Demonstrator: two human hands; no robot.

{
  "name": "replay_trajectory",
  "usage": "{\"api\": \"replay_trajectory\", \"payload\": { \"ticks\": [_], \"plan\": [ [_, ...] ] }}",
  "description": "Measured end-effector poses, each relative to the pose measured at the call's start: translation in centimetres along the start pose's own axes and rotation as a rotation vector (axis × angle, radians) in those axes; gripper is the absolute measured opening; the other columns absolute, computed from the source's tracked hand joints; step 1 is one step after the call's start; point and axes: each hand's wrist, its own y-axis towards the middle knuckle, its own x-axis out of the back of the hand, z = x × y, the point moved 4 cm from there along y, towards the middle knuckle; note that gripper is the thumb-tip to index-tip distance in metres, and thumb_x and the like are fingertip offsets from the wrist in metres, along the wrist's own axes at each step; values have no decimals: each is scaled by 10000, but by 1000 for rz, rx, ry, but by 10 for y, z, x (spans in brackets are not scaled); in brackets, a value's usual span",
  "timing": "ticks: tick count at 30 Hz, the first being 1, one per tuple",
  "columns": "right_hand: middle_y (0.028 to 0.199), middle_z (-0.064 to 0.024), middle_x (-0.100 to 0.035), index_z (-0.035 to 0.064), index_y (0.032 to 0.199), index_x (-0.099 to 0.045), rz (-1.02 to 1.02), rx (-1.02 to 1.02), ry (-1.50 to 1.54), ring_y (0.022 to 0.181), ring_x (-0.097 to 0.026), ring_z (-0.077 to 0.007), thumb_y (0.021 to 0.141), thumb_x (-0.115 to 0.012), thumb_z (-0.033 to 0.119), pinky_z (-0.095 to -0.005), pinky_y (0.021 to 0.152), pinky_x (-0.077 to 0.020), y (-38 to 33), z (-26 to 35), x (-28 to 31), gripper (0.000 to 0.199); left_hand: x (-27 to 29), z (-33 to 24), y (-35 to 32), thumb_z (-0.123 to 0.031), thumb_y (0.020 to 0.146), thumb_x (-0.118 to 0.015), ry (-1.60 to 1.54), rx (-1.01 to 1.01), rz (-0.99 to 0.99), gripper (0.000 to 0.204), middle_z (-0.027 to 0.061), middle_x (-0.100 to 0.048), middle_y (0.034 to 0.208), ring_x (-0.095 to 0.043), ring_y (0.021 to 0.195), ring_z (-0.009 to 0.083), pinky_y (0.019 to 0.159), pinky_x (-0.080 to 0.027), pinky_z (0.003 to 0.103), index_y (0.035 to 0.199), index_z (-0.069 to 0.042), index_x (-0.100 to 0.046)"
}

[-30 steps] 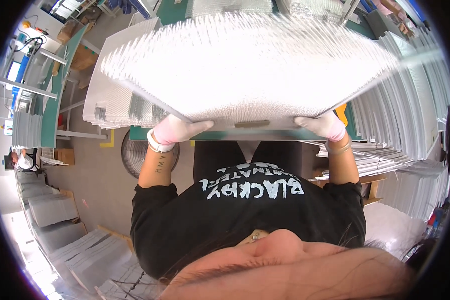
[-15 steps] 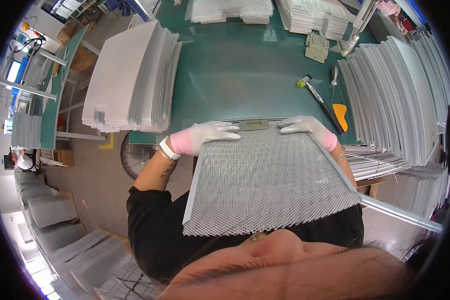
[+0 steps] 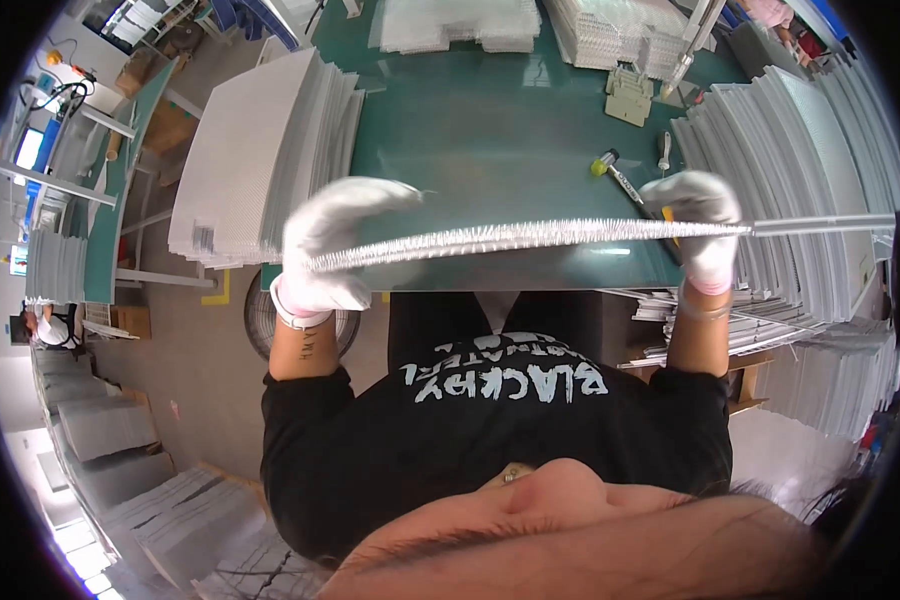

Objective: Assembling and securing metal frames onto industrial mesh filters at a manufacturing workbench.

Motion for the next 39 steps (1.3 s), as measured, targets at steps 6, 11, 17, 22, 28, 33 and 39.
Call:
{"api": "replay_trajectory", "payload": {
  "ticks": [6,11,17,22,28,33,39],
  "plan": [
    [863,-153,-657,10,949,-572,-78,254,-4,820,-637,-250,918,-630,115,-389,786,-508,35,19,-31,124,-1,6,2,-186,931,-628,230,-198,-348,173,96,-576,815,-554,710,200,626,-470,357,953,-31,-556],
    [823,-135,-647,19,943,-576,-205,210,6,782,-632,-242,933,-627,147,-381,742,-518,25,11,-25,138,-15,3,8,-211,921,-648,250,-264,-278,187,71,-546,754,-526,659,182,580,-455,322,932,-54,-546],
    [698,-81,-639,56,819,-620,-8,337,-5,602,-611,-211,934,-623,224,-313,515,-498,-1,26,-38,204,-12,19,6,-396,922,-609,-488,-327,390,423,145,-616,766,-554,522,248,503,-454,356,854,19,-649],
    [596,-113,-538,52,727,-430,368,565,71,411,-523,-175,992,-479,256,-268,312,-345,-34,28,-50,338,-29,47,-52,-604,861,-602,-482,-110,868,660,250,-589,1118,-577,993,429,831,-461,536,1130,-4,-646],
    [669,-119,-580,30,755,-464,274,582,-20,477,-562,-189,992,-489,284,-309,391,-436,-48,38,-56,349,-30,95,-68,-650,775,-659,-298,295,906,886,239,-374,1479,-315,1390,411,1130,-203,552,1413,-65,-467],
    [725,-134,-610,11,785,-522,451,529,42,588,-603,-226,978,-494,269,-333,512,-480,-52,27,-53,324,-35,111,-75,-536,850,-625,126,591,915,808,175,-314,1536,-255,1439,338,1175,-169,476,1463,-69,-382],
    [732,-136,-620,0,821,-573,581,405,55,638,-629,-248,968,-515,280,-346,595,-511,-51,36,-41,322,-34,85,-53,-576,858,-612,-202,405,921,815,227,-306,1521,-264,1426,374,1159,-205,497,1448,-54,-402]
  ]
}}
